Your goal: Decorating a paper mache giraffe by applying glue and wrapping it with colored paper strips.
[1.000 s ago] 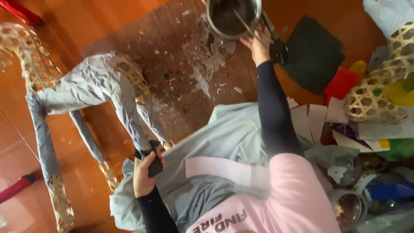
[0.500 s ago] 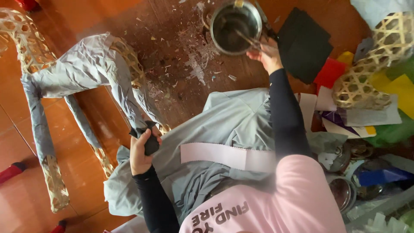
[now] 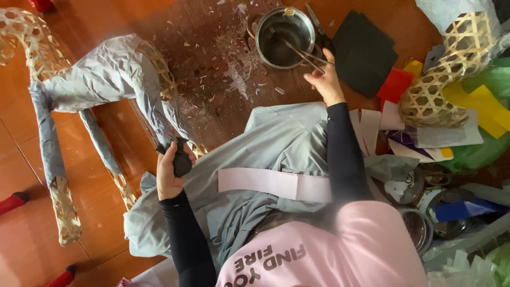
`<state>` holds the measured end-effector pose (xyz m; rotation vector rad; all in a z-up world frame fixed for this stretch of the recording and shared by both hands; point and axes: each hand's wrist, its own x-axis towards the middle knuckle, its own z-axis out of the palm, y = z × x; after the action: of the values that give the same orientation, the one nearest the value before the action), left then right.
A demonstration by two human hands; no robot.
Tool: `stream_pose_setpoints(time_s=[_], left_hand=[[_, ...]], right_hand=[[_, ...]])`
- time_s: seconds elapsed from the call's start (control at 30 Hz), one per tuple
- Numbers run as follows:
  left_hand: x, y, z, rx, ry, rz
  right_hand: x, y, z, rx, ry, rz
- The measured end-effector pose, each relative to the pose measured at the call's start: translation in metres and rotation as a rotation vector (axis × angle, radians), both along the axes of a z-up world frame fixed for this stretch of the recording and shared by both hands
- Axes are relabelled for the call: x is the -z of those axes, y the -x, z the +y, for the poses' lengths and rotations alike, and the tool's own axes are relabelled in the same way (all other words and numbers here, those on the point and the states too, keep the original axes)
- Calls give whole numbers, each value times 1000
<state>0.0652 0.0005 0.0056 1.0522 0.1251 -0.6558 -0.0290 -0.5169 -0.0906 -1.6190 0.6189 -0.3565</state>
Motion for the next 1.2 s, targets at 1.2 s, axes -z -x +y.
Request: stream_pose_setpoints(time_s=[1.2], left_hand=[[34,-8,9,-10,31,130]], right_hand=[[-103,-4,89,-164,395,-173]])
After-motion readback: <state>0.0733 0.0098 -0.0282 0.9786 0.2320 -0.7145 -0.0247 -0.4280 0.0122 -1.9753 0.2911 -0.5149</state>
